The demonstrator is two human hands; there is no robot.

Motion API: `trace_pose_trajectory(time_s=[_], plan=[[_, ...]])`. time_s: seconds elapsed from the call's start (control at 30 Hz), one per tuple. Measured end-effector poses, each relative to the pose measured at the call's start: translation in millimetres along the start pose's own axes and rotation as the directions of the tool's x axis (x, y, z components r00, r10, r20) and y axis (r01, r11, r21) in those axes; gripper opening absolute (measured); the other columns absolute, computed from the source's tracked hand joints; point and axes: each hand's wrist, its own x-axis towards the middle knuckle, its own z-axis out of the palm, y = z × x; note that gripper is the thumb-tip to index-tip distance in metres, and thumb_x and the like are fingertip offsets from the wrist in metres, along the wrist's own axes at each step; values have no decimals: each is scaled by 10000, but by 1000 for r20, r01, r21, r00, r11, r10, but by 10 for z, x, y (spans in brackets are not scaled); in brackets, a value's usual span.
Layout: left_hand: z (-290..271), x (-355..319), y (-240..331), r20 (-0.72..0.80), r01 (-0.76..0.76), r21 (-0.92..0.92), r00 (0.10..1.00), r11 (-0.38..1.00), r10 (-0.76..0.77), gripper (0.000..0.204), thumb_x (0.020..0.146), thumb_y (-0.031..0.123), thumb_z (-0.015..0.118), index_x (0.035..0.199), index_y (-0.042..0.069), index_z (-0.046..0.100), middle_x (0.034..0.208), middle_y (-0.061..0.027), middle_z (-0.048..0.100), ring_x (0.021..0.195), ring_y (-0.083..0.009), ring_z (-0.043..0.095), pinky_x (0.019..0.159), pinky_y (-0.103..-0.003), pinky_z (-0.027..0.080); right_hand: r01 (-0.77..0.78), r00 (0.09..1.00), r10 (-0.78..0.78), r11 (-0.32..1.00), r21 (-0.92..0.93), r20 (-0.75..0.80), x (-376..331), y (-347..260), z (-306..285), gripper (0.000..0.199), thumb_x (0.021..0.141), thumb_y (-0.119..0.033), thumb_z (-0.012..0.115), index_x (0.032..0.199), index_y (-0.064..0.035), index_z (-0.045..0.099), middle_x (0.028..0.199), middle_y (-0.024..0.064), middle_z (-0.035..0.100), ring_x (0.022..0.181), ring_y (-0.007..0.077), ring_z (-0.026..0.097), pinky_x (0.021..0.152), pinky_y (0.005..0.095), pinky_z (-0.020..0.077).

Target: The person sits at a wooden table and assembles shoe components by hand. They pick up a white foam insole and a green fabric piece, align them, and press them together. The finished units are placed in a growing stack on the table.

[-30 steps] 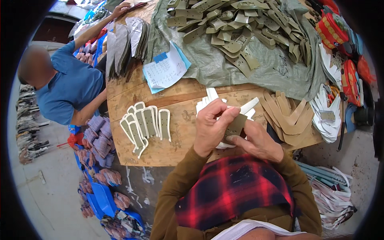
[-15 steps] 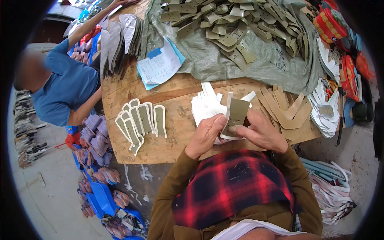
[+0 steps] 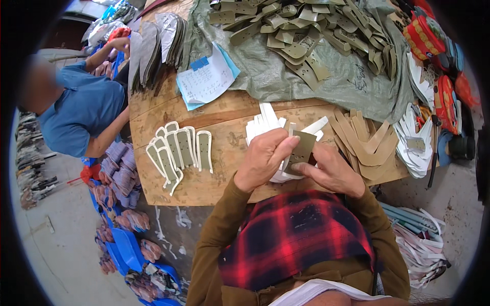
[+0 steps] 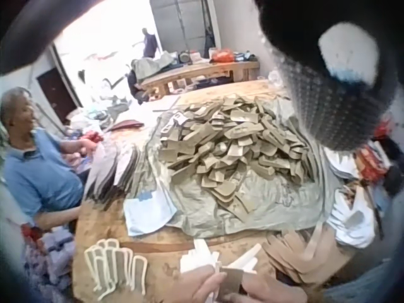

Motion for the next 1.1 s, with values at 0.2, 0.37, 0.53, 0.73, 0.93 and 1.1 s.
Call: trace_pose_trajectory(time_s=[0.2,0.37,0.53,0.73,0.93,1.1], plan=[[228,-120,-122,-19,28,-41,999,999,-29,177,931,148,632,1040,8,619,831,-122,626,736,-206,618,675,-319,493,86,991,-103,980,-180,-86,-25,164,30,349,836,-20,662,1161,5,539,1035,174,611,900,366,610,774,405,484],[151,-47,19,-138,-248,205,950,947,279,423,866,72,663,1279,54,572,1050,-145,688,914,-271,684,774,-355,536,189,940,-298,857,-479,-163,119,100,83,448,814,12,611,1239,-19,471,1098,177,566,971,392,595,796,417,501],[-34,-25,-64,-212,-438,519,766,734,606,490,852,64,656,1325,14,535,1235,-198,633,1049,-313,670,836,-351,547,152,952,-111,980,125,-284,102,35,95,554,862,-25,603,1381,-13,409,1251,133,550,1063,264,601,905,355,498],[46,-107,-258,-213,-539,409,728,736,652,285,839,47,667,1076,-1,517,1256,-238,602,1077,-369,647,831,-384,556,-135,971,224,805,578,-85,195,390,0,325,979,-194,584,1207,38,597,1093,45,641,979,102,600,848,269,493],[63,-232,-257,-182,-467,489,772,737,609,341,784,16,686,1065,15,493,1193,-212,598,1012,-373,643,776,-386,563,-51,963,161,898,438,-218,263,279,70,254,975,-163,586,1096,49,653,944,36,680,866,84,605,766,243,495],[62,-285,-187,-182,-477,507,755,718,630,305,767,14,666,1027,14,506,1174,-207,595,976,-370,641,764,-393,562,11,922,195,850,526,-334,184,250,196,230,980,-136,563,1084,48,656,922,38,684,838,87,612,757,244,498]])
